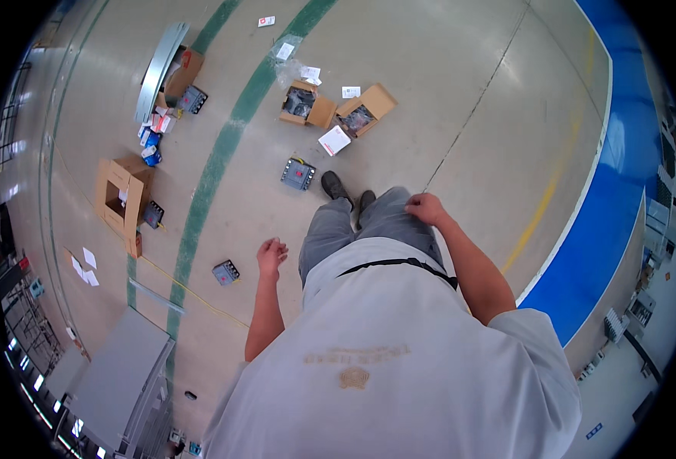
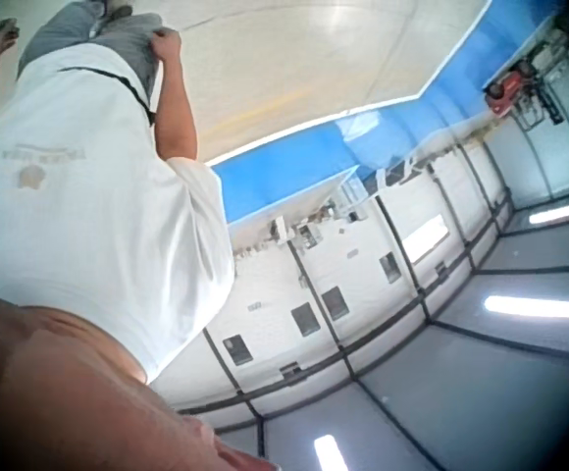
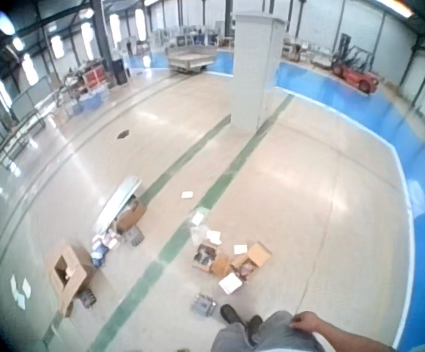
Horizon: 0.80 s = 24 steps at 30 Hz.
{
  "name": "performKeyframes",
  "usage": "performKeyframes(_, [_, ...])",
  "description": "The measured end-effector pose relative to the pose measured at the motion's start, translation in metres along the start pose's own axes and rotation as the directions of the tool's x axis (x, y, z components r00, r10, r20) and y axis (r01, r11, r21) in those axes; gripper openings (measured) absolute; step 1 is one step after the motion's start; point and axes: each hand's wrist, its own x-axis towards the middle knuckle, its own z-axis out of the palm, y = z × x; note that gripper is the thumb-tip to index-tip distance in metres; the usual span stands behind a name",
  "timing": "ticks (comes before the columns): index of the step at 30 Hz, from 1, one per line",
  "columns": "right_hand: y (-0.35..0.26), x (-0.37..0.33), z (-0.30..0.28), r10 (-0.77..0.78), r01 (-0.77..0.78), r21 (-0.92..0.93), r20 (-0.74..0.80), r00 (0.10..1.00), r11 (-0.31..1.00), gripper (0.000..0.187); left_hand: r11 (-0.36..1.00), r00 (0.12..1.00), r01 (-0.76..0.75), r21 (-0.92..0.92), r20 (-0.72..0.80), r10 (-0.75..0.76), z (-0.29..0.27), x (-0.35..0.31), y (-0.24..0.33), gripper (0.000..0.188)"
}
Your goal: The person sits on the floor and unpacks several cardboard boxes containing electrical components and hardware. They remove plastic-wrapped items, small bags of screws, and instruction booklets, placing them on the floor alongside gray electrical boxes.
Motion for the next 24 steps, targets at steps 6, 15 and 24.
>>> performKeyframes(6, [-0.02,0.061,-0.066,0.148,-0.15,0.155,0.025,0.989,0.976,0.024,0.998,0.998,-0.041,-0.037,-0.051,0.039,0.03,-0.023,0.049,0.031])
performKeyframes(15, [-0.032,0.152,-0.127,0.008,-0.039,0.101,0.292,0.956,0.994,0.024,0.945,0.922,0.278,-0.173,-0.227,-0.313,0.101,-0.083,-0.101,0.028])
performKeyframes(24, [0.027,0.195,-0.233,0.038,-0.003,-0.111,0.315,0.948,0.994,0.025,0.977,0.965,0.12,0.175,-0.252,-0.073,0.276,-0.096,-0.144,0.025])
